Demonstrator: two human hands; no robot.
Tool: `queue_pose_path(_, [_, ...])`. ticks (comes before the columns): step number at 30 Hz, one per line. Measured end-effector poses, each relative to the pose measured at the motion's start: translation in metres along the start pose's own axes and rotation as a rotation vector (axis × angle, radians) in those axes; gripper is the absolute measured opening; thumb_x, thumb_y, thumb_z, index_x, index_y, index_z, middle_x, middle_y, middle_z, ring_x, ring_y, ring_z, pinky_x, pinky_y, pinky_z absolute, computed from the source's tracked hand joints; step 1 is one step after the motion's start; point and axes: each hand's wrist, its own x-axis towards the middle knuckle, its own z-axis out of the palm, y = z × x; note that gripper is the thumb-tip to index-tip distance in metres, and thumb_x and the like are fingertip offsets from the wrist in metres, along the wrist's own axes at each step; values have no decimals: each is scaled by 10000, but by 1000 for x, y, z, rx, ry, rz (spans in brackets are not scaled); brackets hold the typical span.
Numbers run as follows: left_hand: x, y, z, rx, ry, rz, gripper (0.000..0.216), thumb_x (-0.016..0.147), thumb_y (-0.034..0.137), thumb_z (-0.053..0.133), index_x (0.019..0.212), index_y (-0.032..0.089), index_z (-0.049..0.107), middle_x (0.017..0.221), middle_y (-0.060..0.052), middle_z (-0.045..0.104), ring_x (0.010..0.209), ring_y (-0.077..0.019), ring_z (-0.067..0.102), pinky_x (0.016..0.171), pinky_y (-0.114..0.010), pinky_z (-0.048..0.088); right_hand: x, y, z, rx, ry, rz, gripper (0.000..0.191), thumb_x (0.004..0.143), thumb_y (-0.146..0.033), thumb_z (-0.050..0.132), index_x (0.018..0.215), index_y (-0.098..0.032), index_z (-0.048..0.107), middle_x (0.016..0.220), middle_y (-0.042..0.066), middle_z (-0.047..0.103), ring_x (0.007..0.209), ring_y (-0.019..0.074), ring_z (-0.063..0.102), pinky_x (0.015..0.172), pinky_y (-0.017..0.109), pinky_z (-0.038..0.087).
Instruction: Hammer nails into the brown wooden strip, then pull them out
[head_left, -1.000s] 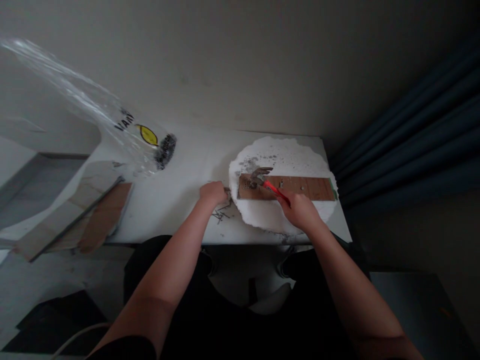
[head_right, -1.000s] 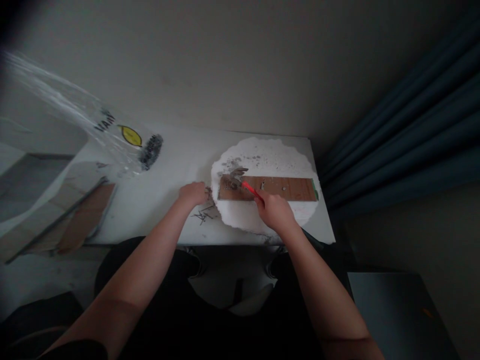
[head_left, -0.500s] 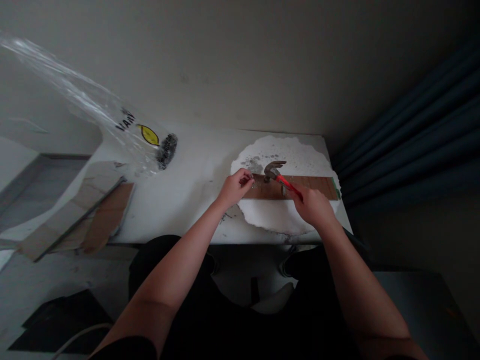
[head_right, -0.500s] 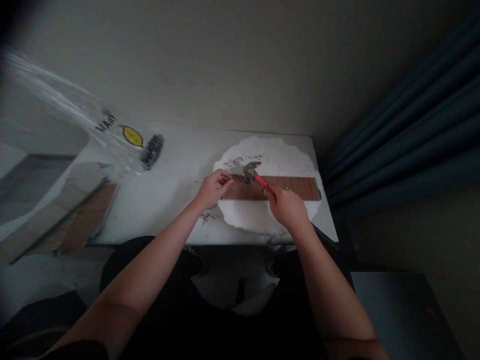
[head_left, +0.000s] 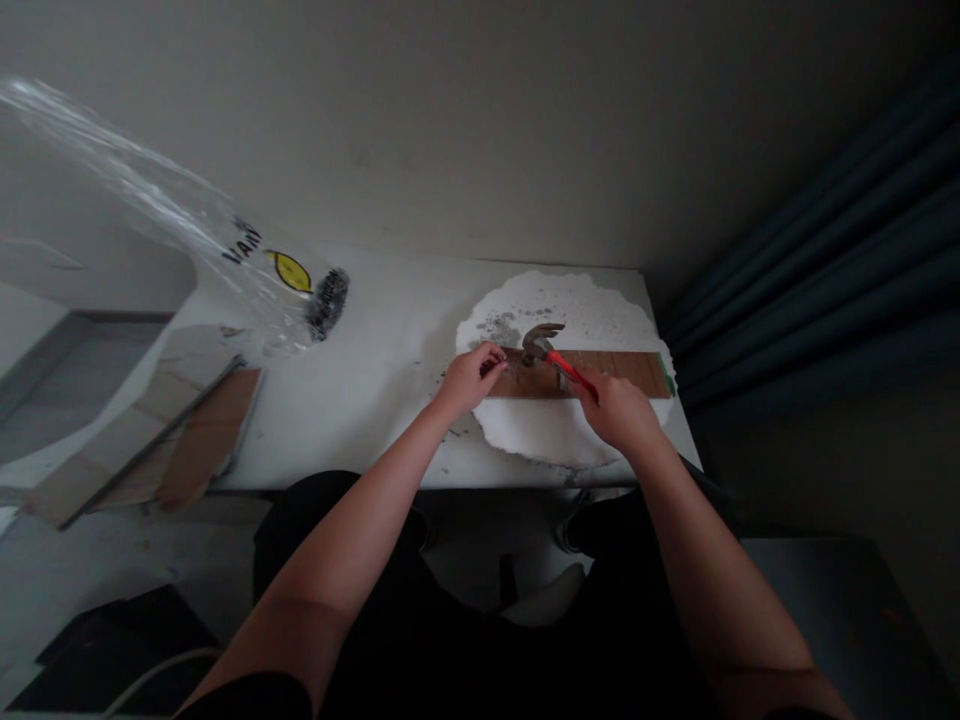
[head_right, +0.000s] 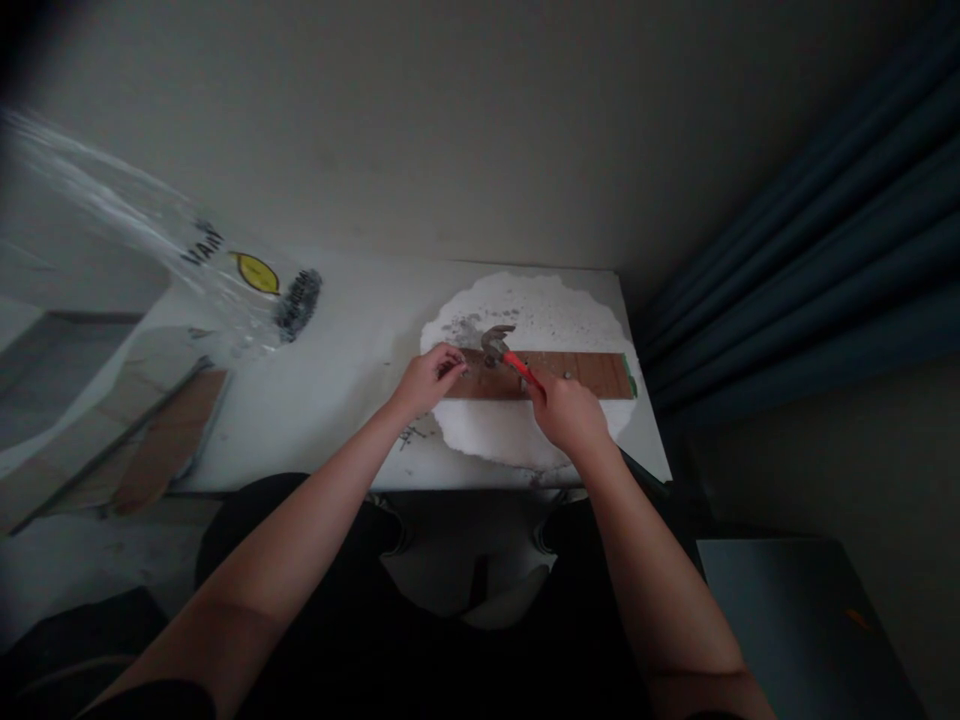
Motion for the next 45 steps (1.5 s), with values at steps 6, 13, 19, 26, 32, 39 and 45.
queue_pose_path(6, [0,2,0,26,-22,8,152,912,324,588,1003,209,628,943,-22,729,881,-162,683,826,-303,516,1,0,0,2,1,-7,424,1027,-394,391,1347,-262,634,1004,118,757,869,284,710,745,349,494])
queue_pose_path(13, [1,1,2,52,-28,6,150,909,321,589,993,207,641,957,-36,733,904,-172,679,830,-318,520,1,1,0,11,5,-7,430,1028,-405,388,1358,-270,628,1000,115,758,873,285,711,750,357,497])
queue_pose_path(19, [-1,2,4,75,-6,19,147,909,315,591,998,211,644,974,-45,735,919,-182,678,834,-328,527,1,1,0,19,10,-17,447,1035,-431,371,1368,-270,623,1015,119,758,876,284,708,765,365,502])
queue_pose_path(26, [-2,5,6,157,15,30,143,913,301,580,1006,212,642,976,-56,729,901,-190,665,827,-334,521,2,1,-1,21,-6,1,443,1030,-407,383,1375,-260,619,1025,121,758,893,288,710,778,371,507])
queue_pose_path(32, [-2,5,5,184,14,27,151,910,287,570,1021,209,636,974,-61,723,907,-199,661,844,-336,515,-1,-2,-4,96,63,-11,442,1019,-397,407,1392,-264,601,1071,109,758,940,291,709,821,378,506])
queue_pose_path(39, [-1,0,6,271,-5,18,137,904,275,566,994,190,626,934,-86,698,886,-233,649,833,-364,511,-9,-12,-8,159,100,-74,475,1024,-403,390,1440,-251,561,1074,103,763,894,272,718,803,359,515])
queue_pose_path(45, [0,0,5,264,26,71,123,906,259,562,979,184,627,1118,-113,641,1023,-241,627,917,-375,521,-13,-15,-8,154,125,-102,473,1028,-410,382,1446,-270,554,1043,89,770,866,267,723,767,348,518])
